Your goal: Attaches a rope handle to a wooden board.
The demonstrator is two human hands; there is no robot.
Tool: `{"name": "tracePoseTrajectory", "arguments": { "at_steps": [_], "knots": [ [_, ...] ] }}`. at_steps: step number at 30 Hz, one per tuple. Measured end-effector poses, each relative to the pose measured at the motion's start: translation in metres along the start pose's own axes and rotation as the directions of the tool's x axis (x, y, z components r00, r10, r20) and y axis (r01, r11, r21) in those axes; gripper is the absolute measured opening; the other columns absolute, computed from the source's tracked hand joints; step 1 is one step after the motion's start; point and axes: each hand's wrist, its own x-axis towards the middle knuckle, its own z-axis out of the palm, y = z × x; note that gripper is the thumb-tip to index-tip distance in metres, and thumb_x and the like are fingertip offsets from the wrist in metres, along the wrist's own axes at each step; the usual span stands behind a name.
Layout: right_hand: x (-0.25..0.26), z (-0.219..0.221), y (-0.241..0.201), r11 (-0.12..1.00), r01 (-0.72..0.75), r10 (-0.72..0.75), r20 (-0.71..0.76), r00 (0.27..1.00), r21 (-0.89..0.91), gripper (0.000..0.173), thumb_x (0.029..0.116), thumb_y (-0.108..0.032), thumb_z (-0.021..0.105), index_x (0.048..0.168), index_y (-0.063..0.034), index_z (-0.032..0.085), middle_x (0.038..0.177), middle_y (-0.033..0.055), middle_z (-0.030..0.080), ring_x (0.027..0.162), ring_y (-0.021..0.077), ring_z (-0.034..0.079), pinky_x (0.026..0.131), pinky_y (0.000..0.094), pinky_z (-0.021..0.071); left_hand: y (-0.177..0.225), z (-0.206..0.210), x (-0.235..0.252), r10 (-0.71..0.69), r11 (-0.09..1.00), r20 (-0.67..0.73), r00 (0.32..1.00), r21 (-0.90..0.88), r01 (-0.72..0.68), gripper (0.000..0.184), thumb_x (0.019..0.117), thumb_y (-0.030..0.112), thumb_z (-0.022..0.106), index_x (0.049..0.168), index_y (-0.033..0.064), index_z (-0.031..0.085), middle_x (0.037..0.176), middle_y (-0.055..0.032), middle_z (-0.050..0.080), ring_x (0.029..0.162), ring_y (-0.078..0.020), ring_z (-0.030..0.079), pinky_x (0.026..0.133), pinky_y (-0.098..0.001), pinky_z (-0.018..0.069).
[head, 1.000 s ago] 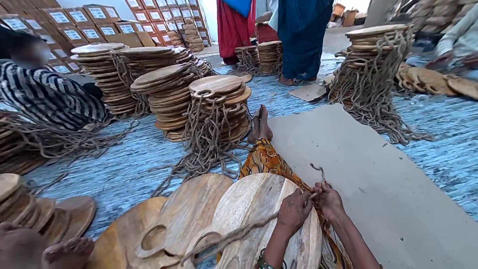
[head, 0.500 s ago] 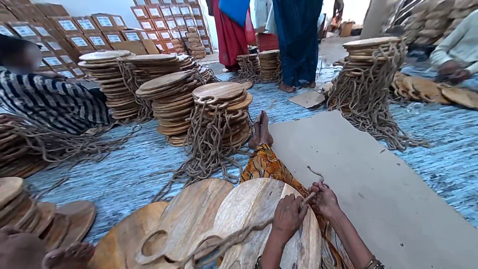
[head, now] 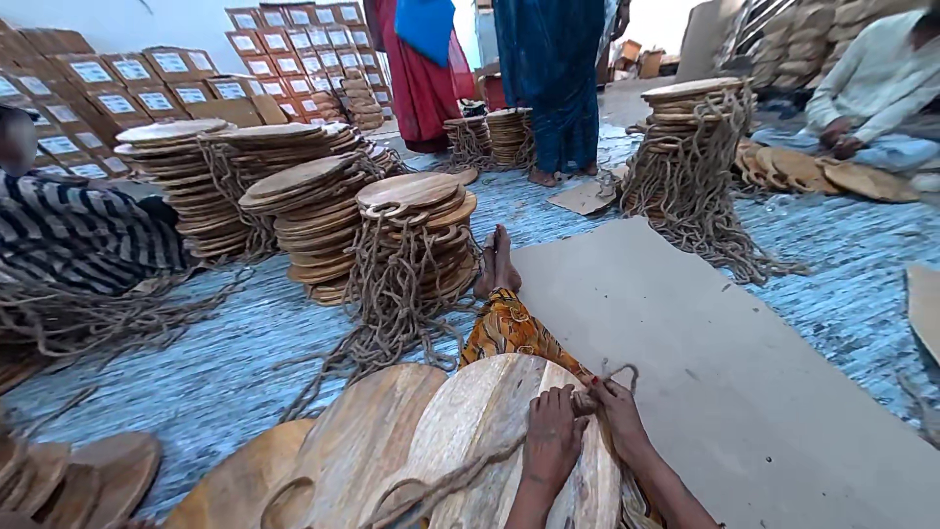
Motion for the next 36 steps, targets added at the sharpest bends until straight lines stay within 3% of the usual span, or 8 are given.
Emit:
{"name": "tracePoseTrajectory", "arguments": {
  "at_steps": [5, 12, 17, 20, 22, 29, 32, 36],
  "knots": [
    [-0.004, 0.01, -0.008, 0.999, -0.042, 0.047, -0.172, 0.984, 0.031, 0.018, 0.1056, -0.004, 0.05, 0.098, 0.0075, 0.062, 0.089, 0.0108, 0.065, 0.082, 0.0125, 0.062, 0.079, 0.0291, 0.0506, -0.006, 0.012, -0.007, 0.069, 0.991, -0.215, 0.974, 0.131, -0.041, 0.037, 0.0972, 0.014, 0.063, 0.127, -0.0072, 0.065, 0.125, -0.0291, 0.065, 0.12, -0.0474, 0.062, 0.106, -0.0614, 0.0416],
    [0.006, 0.011, -0.007, 0.983, -0.158, 0.175, -0.219, 0.96, 0.091, 0.019, 0.106, -0.004, 0.05, 0.097, 0.0089, 0.061, 0.088, 0.0128, 0.064, 0.08, 0.0152, 0.061, 0.078, 0.0302, 0.0507, 0.001, 0.005, -0.004, 0.004, 0.983, 0.001, 1.0, 0.183, -0.004, 0.036, 0.1051, 0.012, 0.049, 0.133, -0.0066, 0.061, 0.128, -0.028, 0.063, 0.12, -0.0445, 0.061, 0.102, -0.0518, 0.0467],
    [0.015, 0.012, -0.005, 0.972, -0.191, 0.215, -0.188, 0.958, 0.139, 0.019, 0.1053, -0.004, 0.051, 0.091, 0.0056, 0.059, 0.078, 0.0092, 0.061, 0.071, 0.0133, 0.06, 0.069, 0.0278, 0.0511, 0.002, 0.002, -0.003, -0.043, 0.979, 0.017, 0.999, 0.201, 0.038, 0.035, 0.1048, 0.004, 0.044, 0.133, -0.0056, 0.061, 0.128, -0.0263, 0.063, 0.118, -0.0421, 0.062, 0.1, -0.0476, 0.0489],
    [0.018, 0.007, -0.005, 0.976, -0.195, 0.206, -0.12, 0.971, 0.095, 0.021, 0.1059, -0.007, 0.052, 0.09, 0.0033, 0.059, 0.077, 0.0076, 0.062, 0.069, 0.0119, 0.061, 0.068, 0.0274, 0.0516, 0.001, 0.005, -0.004, -0.017, 0.98, -0.025, 1.0, 0.195, 0.022, 0.035, 0.1046, 0.01, 0.046, 0.13, -0.0072, 0.063, 0.126, -0.0277, 0.064, 0.116, -0.0433, 0.062, 0.099, -0.0496, 0.0491],
    [0.018, 0.003, -0.004, 0.98, -0.188, 0.193, -0.084, 0.978, 0.065, 0.019, 0.1059, -0.008, 0.053, 0.098, 0.0069, 0.062, 0.085, 0.01, 0.062, 0.076, 0.0133, 0.06, 0.073, 0.0296, 0.051, 0.003, 0.002, -0.001, -0.043, 0.982, 0.026, 0.999, 0.183, 0.038, 0.038, 0.1057, 0.016, 0.047, 0.134, -0.0071, 0.061, 0.131, -0.0289, 0.061, 0.122, -0.0443, 0.059, 0.103, -0.0517, 0.046],
    [0.016, -0.01, -0.013, 0.98, -0.167, 0.169, 0.006, 0.986, -0.112, 0.034, 0.1114, -0.017, 0.041, 0.103, 0.0056, 0.065, 0.086, 0.0093, 0.063, 0.075, 0.0133, 0.06, 0.07, 0.0306, 0.0505, 0.019, -0.013, 0.024, -0.19, 0.981, 0.242, 0.952, 0.092, 0.172, 0.043, 0.1103, 0.022, 0.043, 0.137, -0.0098, 0.053, 0.138, -0.0292, 0.055, 0.13, -0.0403, 0.055, 0.111, -0.0473, 0.0422],
    [0.017, -0.019, -0.019, 0.974, -0.127, 0.128, -0.006, 0.992, -0.187, 0.037, 0.1101, -0.021, 0.046, 0.093, 0.0056, 0.065, 0.078, 0.0079, 0.06, 0.068, 0.0132, 0.057, 0.067, 0.0316, 0.0495, 0.027, -0.023, 0.029, -0.265, 0.964, 0.328, 0.907, 0.062, 0.26, 0.044, 0.1122, 0.026, 0.039, 0.136, -0.0079, 0.053, 0.131, -0.0278, 0.061, 0.126, -0.0386, 0.06, 0.108, -0.0493, 0.0445],
    [0.01, -0.016, -0.032, 0.982, -0.175, 0.178, -0.048, 0.983, 0.067, 0.032, 0.1107, -0.017, 0.042, 0.096, 0.0035, 0.061, 0.075, 0.0056, 0.059, 0.066, 0.0115, 0.059, 0.064, 0.0275, 0.0515, 0.031, -0.019, 0.028, -0.298, 0.954, 0.33, 0.896, 0.071, 0.291, 0.044, 0.1129, 0.028, 0.036, 0.133, -0.0059, 0.056, 0.123, -0.0276, 0.065, 0.12, -0.0397, 0.063, 0.104, -0.0515, 0.0469]
  ]
}}
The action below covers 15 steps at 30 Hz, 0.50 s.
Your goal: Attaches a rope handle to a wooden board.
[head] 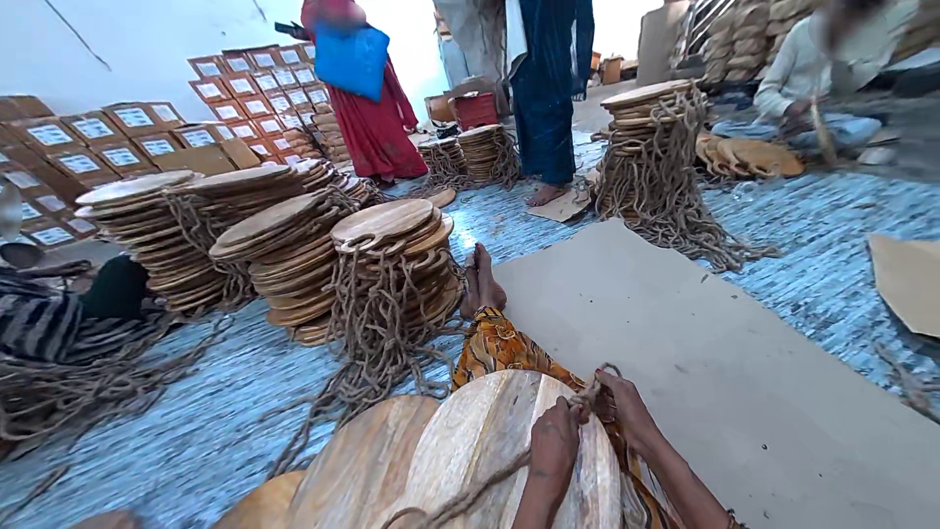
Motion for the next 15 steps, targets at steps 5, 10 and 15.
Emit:
{"name": "tracePoseTrajectory", "arguments": {
  "at_steps": [5, 10, 15],
  "knots": [
    [0.006, 0.0, -0.017, 0.859, -0.083, 0.176, -0.139, 0.975, 0.505, 0.029, 0.1125, -0.019, 0.034, 0.088, -0.0089, 0.046, 0.063, 0.0004, 0.049, 0.054, 0.0114, 0.053, 0.057, 0.0258, 0.0514, -0.001, 0.004, -0.003, 0.001, 1.0, -0.014, 1.0, -0.018, -0.001, 0.043, 0.1122, 0.029, 0.039, 0.13, -0.0045, 0.059, 0.118, -0.0263, 0.067, 0.117, -0.0394, 0.064, 0.101, -0.0523, 0.0483],
    [0.025, 0.003, -0.02, 0.762, -0.11, 0.259, -0.144, 0.955, 0.639, 0.037, 0.1136, -0.023, 0.028, 0.08, -0.0131, 0.04, 0.049, -0.0082, 0.028, 0.036, 0.0009, 0.024, 0.036, 0.0155, 0.0229, 0.01, 0.01, -0.019, -0.016, 0.999, 0.089, 0.996, 0.031, 0.013, 0.044, 0.1129, 0.028, 0.036, 0.131, -0.0057, 0.058, 0.123, -0.0276, 0.065, 0.12, -0.0408, 0.063, 0.103, -0.0539, 0.0464],
    [0.039, 0.028, -0.003, 0.84, -0.129, 0.249, -0.163, 0.955, 0.526, 0.04, 0.1132, -0.021, 0.032, 0.075, -0.0129, 0.04, 0.049, -0.0079, 0.027, 0.037, 0.0011, 0.023, 0.037, 0.0158, 0.0205, 0.009, 0.02, -0.035, -0.026, 0.99, 0.055, 0.998, -0.139, 0.033, 0.041, 0.1124, 0.018, 0.034, 0.126, -0.0081, 0.062, 0.122, -0.0263, 0.067, 0.119, -0.0389, 0.063, 0.105, -0.0517, 0.0448]
  ]
}}
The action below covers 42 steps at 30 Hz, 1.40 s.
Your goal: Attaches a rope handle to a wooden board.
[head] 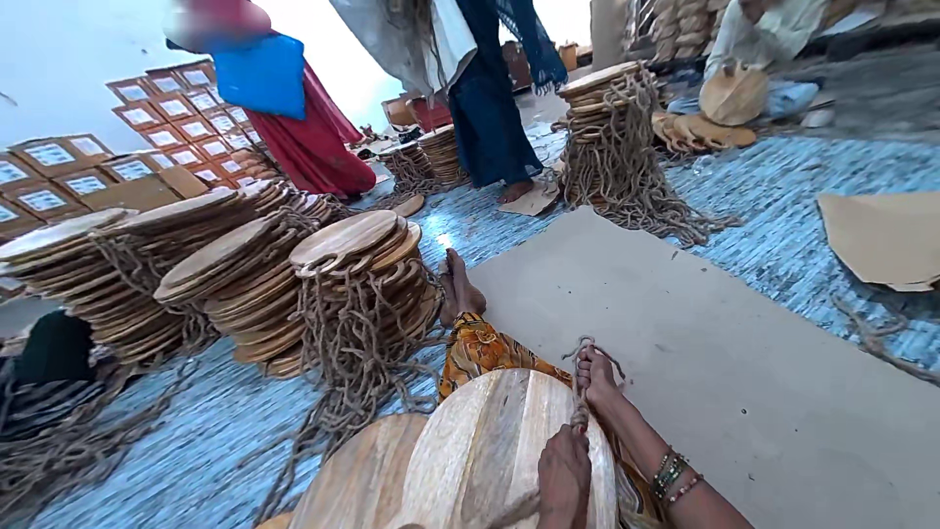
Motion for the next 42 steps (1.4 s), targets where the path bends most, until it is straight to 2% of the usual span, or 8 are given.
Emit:
{"name": "tracePoseTrajectory", "arguments": {
  "at_steps": [11, 17, 20, 22, 25, 31, 36, 42],
  "knots": [
    [0.012, 0.006, 0.011, 0.964, 0.167, -0.197, -0.135, 0.971, -0.209, 0.037, 0.1123, -0.019, 0.035, 0.079, -0.0065, 0.046, 0.058, -0.0028, 0.031, 0.045, 0.0072, 0.03, 0.045, 0.022, 0.0285, 0.017, 0.009, -0.024, -0.012, 0.999, -0.051, 0.999, -0.041, 0.01, 0.035, 0.1086, 0.007, 0.036, 0.125, -0.0067, 0.063, 0.108, -0.0274, 0.069, 0.107, -0.0414, 0.067, 0.095, -0.0538, 0.0495],
    [0.025, -0.02, 0.008, 0.889, 0.156, -0.112, 0.127, 0.986, -0.429, 0.037, 0.113, -0.018, 0.033, 0.085, -0.0033, 0.052, 0.06, -0.0034, 0.036, 0.047, 0.0062, 0.035, 0.048, 0.0207, 0.0347, -0.01, 0.027, -0.012, 0.079, 0.967, -0.193, 0.978, -0.223, -0.122, 0.033, 0.1069, 0.006, 0.038, 0.117, -0.0067, 0.066, 0.098, -0.0217, 0.071, 0.092, -0.0371, 0.068, 0.086, -0.0548, 0.0517],
    [0.012, -0.038, -0.018, 0.484, 0.212, -0.058, 0.211, 0.976, -0.849, 0.045, 0.1133, -0.028, 0.034, 0.117, 0.0057, 0.064, 0.1, 0.0176, 0.063, 0.086, 0.025, 0.061, 0.082, 0.0396, 0.0506, -0.015, 0.023, -0.012, 0.05, 0.979, -0.205, 0.978, -0.184, -0.089, 0.034, 0.1089, 0.011, 0.038, 0.12, -0.0049, 0.066, 0.107, -0.0219, 0.072, 0.102, -0.0384, 0.069, 0.092, -0.0557, 0.0514],
    [-0.01, -0.043, -0.042, 0.085, 0.171, 0.006, 0.172, 0.985, -0.982, 0.053, 0.1118, -0.037, 0.037, 0.126, 0.008, 0.062, 0.128, 0.0265, 0.064, 0.122, 0.0377, 0.06, 0.105, 0.0535, 0.043, -0.014, 0.023, -0.013, 0.024, 0.99, -0.21, 0.977, -0.132, -0.052, 0.035, 0.1102, 0.016, 0.039, 0.122, -0.0034, 0.066, 0.104, -0.0229, 0.072, 0.101, -0.0398, 0.07, 0.091, -0.0569, 0.0517],
    [-0.045, -0.038, -0.065, -0.225, 0.107, -0.002, 0.11, 0.994, -0.968, 0.055, 0.1103, -0.041, 0.041, 0.118, 0.0082, 0.066, 0.126, 0.026, 0.065, 0.125, 0.0378, 0.059, 0.104, 0.0539, 0.0412, -0.015, 0.027, -0.012, 0.035, 0.992, -0.246, 0.969, -0.109, -0.063, 0.034, 0.109, 0.017, 0.043, 0.123, -0.0022, 0.067, 0.092, -0.0226, 0.071, 0.09, -0.04, 0.07, 0.084, -0.0573, 0.0526],
    [-0.065, -0.016, -0.057, -0.236, 0.237, 0.119, 0.214, 0.97, -0.942, 0.067, 0.1024, -0.055, 0.053, 0.117, 0.0093, 0.066, 0.126, 0.0289, 0.063, 0.125, 0.041, 0.057, 0.104, 0.0566, 0.0405, -0.019, 0.031, -0.013, 0.083, 0.981, -0.299, 0.951, -0.143, -0.13, 0.03, 0.1066, 0.014, 0.047, 0.124, -0.0005, 0.068, 0.087, -0.0157, 0.072, 0.081, -0.0341, 0.069, 0.079, -0.054, 0.0535],
    [-0.063, -0.018, -0.05, -0.242, 0.3, 0.116, 0.279, 0.953, -0.923, 0.04, 0.1059, -0.027, 0.051, 0.12, 0.0073, 0.066, 0.127, 0.0272, 0.063, 0.125, 0.0391, 0.057, 0.105, 0.0528, 0.0409, -0.027, 0.033, -0.009, 0.102, 0.951, -0.319, 0.942, -0.248, -0.187, 0.029, 0.1021, 0.013, 0.057, 0.125, -0.0028, 0.065, 0.092, -0.0172, 0.073, 0.082, -0.0323, 0.07, 0.079, -0.053, 0.0549],
    [-0.078, -0.004, -0.057, -0.293, 0.399, 0.046, 0.404, 0.913, -0.869, 0.04, 0.1106, -0.024, 0.04, 0.116, 0.0063, 0.067, 0.119, 0.0258, 0.067, 0.118, 0.0386, 0.062, 0.101, 0.0525, 0.0434, -0.018, 0.017, 0.003, 0.144, 0.664, 0.088, 0.986, -0.747, -0.031, 0.03, 0.1116, 0.015, 0.036, 0.113, -0.007, 0.056, 0.069, -0.0007, 0.061, 0.056, -0.0047, 0.059, 0.056, -0.0205, 0.0508]
  ]
}}
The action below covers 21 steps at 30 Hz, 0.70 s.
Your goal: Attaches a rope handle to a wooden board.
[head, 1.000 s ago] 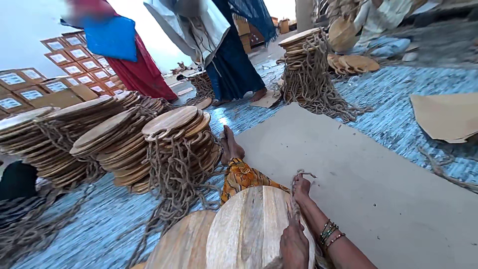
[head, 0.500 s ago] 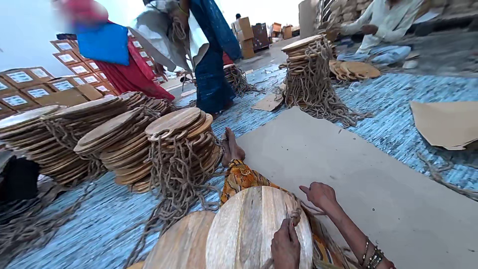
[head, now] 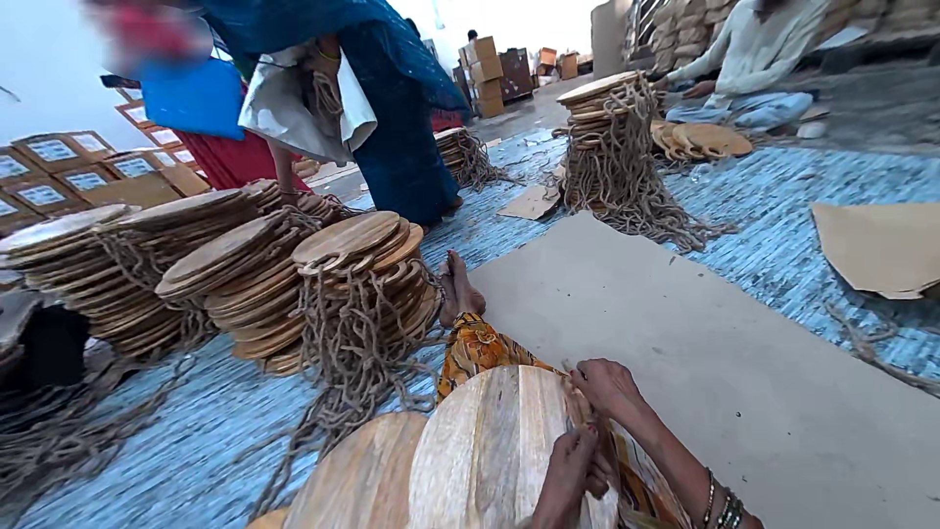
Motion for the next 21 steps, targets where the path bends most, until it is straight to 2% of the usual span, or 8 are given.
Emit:
{"name": "tracePoseTrajectory", "arguments": {
  "at_steps": [4, 7, 8, 10, 12, 13, 15, 21],
  "knots": [
    [-0.003, -0.005, 0.005, 0.999, 0.01, -0.004, -0.147, 0.989, 0.038, 0.038, 0.1085, -0.026, 0.048, 0.108, 0.0049, 0.07, 0.108, 0.0244, 0.07, 0.11, 0.0391, 0.065, 0.096, 0.0538, 0.0456, 0.003, -0.004, 0.006, -0.064, 0.977, 0.054, 0.997, -0.199, 0.073, 0.035, 0.1129, 0.016, 0.031, 0.096, 0.0003, 0.057, 0.068, 0.0003, 0.063, 0.057, -0.0052, 0.061, 0.055, -0.0185, 0.0515],
    [0.001, -0.006, 0.018, 0.927, 0.1, 0.026, -0.328, 0.944, 0.362, 0.031, 0.1072, -0.019, 0.053, 0.101, 0.0077, 0.067, 0.091, 0.0228, 0.067, 0.09, 0.0354, 0.066, 0.084, 0.0509, 0.0492, 0.002, -0.004, 0.004, -0.059, 0.964, 0.012, 0.998, -0.258, 0.06, 0.029, 0.1118, 0.012, 0.035, 0.092, 0.0027, 0.055, 0.069, 0.0, 0.063, 0.057, -0.0055, 0.061, 0.054, -0.0184, 0.052],
    [0.005, -0.005, 0.02, 0.822, 0.141, 0.044, -0.31, 0.95, 0.551, 0.031, 0.1096, -0.017, 0.047, 0.102, 0.0075, 0.065, 0.088, 0.0182, 0.065, 0.082, 0.0272, 0.065, 0.08, 0.0426, 0.0515, 0.002, -0.003, 0.003, -0.056, 0.964, 0.014, 0.998, -0.26, 0.058, 0.027, 0.1115, 0.011, 0.036, 0.093, 0.0027, 0.054, 0.07, -0.0003, 0.063, 0.056, -0.0053, 0.061, 0.054, -0.0182, 0.0521],
    [0.011, 0.001, 0.02, 0.345, 0.147, 0.054, -0.176, 0.983, 0.927, 0.035, 0.1136, -0.02, 0.031, 0.096, -0.0018, 0.056, 0.072, 0.0028, 0.058, 0.062, 0.0094, 0.06, 0.062, 0.0237, 0.0533, -0.002, -0.003, 0.003, -0.027, 0.965, 0.043, 0.999, -0.26, 0.037, 0.024, 0.1107, 0.009, 0.036, 0.095, 0.0025, 0.053, 0.067, 0.0007, 0.061, 0.05, -0.0023, 0.055, 0.048, -0.0153, 0.0474],
    [0.014, 0.006, 0.014, -0.148, 0.029, 0.063, -0.02, 0.998, 0.988, 0.039, 0.1134, -0.029, 0.028, 0.084, -0.0126, 0.048, 0.055, -0.0058, 0.042, 0.041, 0.0025, 0.04, 0.042, 0.0159, 0.0383, -0.006, 0.0, 0.001, 0.011, 0.963, 0.095, 0.995, -0.27, 0.015, 0.024, 0.1094, 0.006, 0.034, 0.094, 0.0049, 0.052, 0.06, 0.0067, 0.049, 0.043, 0.0027, 0.04, 0.042, -0.0117, 0.0349],
    [0.016, 0.009, 0.012, -0.278, 0.017, 0.098, 0.011, 0.995, 0.96, 0.04, 0.1133, -0.03, 0.028, 0.08, -0.0147, 0.044, 0.051, -0.0089, 0.034, 0.037, -0.0009, 0.03, 0.036, 0.0134, 0.0281, -0.005, 0.002, -0.002, 0.023, 0.965, 0.119, 0.993, -0.263, 0.009, 0.026, 0.109, 0.006, 0.033, 0.092, 0.0069, 0.053, 0.057, 0.0101, 0.043, 0.043, 0.0042, 0.035, 0.041, -0.0112, 0.0308],
    [0.021, 0.018, 0.012, -0.351, 0.067, 0.246, 0.024, 0.969, 0.934, 0.037, 0.1132, -0.028, 0.031, 0.081, -0.0136, 0.044, 0.047, -0.0106, 0.027, 0.034, -0.0024, 0.021, 0.034, 0.0133, 0.0186, 0.003, 0.008, -0.012, 0.032, 0.976, 0.097, 0.995, -0.216, -0.011, 0.034, 0.1083, 0.005, 0.03, 0.088, 0.0086, 0.057, 0.051, 0.0144, 0.036, 0.042, 0.0053, 0.031, 0.042, -0.0122, 0.0276],
    [0.042, 0.048, 0.014, -0.235, 0.189, 0.456, -0.063, 0.887, 0.953, 0.035, 0.1132, -0.02, 0.032, 0.083, -0.0092, 0.046, 0.048, -0.0098, 0.024, 0.035, -0.0002, 0.021, 0.036, 0.0152, 0.0208, 0.003, 0.028, -0.018, 0.052, 0.997, -0.106, 0.993, 0.059, -0.046, 0.034, 0.1099, 0.009, 0.03, 0.084, 0.0041, 0.052, 0.06, 0.0077, 0.034, 0.049, -0.0026, 0.033, 0.05, -0.0193, 0.0331]
  ]
}}
